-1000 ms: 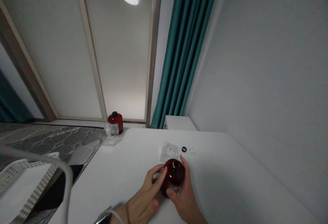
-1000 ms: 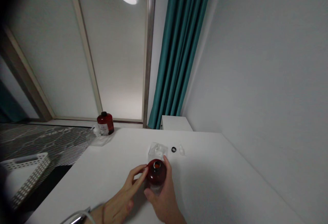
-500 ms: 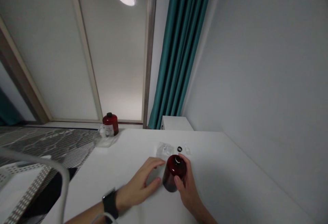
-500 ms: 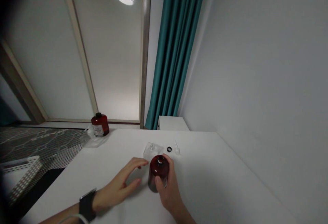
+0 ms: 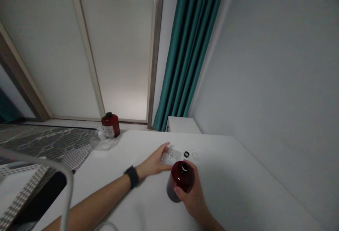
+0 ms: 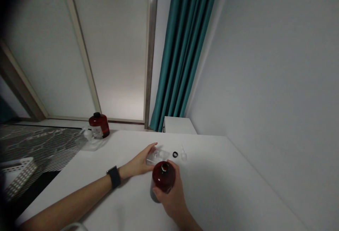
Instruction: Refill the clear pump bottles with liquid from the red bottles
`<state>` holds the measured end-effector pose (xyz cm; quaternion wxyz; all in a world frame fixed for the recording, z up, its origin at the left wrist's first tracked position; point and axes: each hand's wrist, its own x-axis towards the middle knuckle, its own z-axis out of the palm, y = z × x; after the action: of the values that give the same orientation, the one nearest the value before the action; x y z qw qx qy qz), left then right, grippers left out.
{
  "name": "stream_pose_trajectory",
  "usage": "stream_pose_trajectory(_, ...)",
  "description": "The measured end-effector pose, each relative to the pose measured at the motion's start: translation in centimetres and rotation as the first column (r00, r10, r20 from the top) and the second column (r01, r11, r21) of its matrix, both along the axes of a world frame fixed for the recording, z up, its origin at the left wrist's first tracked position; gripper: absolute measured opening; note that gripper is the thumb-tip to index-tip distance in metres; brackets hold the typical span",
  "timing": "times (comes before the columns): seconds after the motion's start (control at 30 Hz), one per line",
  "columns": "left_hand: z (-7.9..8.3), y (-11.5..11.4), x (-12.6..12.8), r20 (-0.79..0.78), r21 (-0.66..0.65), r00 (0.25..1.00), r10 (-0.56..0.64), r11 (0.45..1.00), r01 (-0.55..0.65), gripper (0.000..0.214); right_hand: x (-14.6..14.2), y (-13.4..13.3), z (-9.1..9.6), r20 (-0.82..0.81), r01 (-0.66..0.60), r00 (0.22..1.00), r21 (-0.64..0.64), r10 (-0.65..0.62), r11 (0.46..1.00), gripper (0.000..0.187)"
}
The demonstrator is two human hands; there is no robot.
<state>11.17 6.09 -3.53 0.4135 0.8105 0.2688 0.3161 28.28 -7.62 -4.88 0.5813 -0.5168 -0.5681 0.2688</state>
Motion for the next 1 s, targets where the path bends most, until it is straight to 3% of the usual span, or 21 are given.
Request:
stream_pose_trajectory(0.17, 0.6, -0.3, 0.1, 0.020, -0.046, 1.000, -0.001, 0.999, 0.001, 0.070, 0.7, 0.3, 0.8, -0.076, 0.029, 0.997, 0.064, -0.024, 0.998, 0.069)
stream_pose_trajectory(0.3, 0.3, -0.3, -0.3, 0.050, -0.054, 0.998, -0.023, 0.998, 0.026, 0.071, 1.3, 0.9, 1.0, -0.117, 0.042, 0.992, 0.062, -0.034, 0.997, 0.069)
stream_pose_trajectory(0.43, -0.2, -0.4, -0.7, 0.106, -0.005, 0.994, -0.001, 1.000, 0.001, 0.077, 1.6, 1.4, 0.9, -0.048, 0.090, 0.995, 0.101, -0.085, 0.991, 0.067)
stream_pose_trajectory(0.57, -0.1, -0.7, -1.1, 0.066, 0.044, 0.998, 0.013, 0.999, -0.016, 0.082, 1.8, 1.9, 1.4, 0.061, 0.053, 0.996, 0.145, -0.062, 0.988, 0.061)
stream_pose_trajectory(0.7, 0.0, -1.0, -1.3, 0.049, 0.063, 0.999, 0.009, 0.998, -0.012, 0.085, 2.7, 2.7, 2.5, 0.094, -0.027, 0.995, 0.057, 0.021, 0.998, 0.068)
stream_pose_trajectory(0.83, -0.1, -1.0, -1.3, 0.014, 0.050, 1.000, -0.027, 0.998, 0.026, 0.088, 3.9, 3.3, 4.0, 0.181, -0.021, 0.983, -0.043, 0.028, 0.999, 0.079)
stream_pose_trajectory(1.0, -0.2, -1.1, -1.2, -0.039, 0.037, 0.999, -0.036, 0.999, 0.037, 0.093, 4.5, 3.5, 5.8, 0.284, -0.012, 0.958, -0.129, 0.049, 0.992, 0.071)
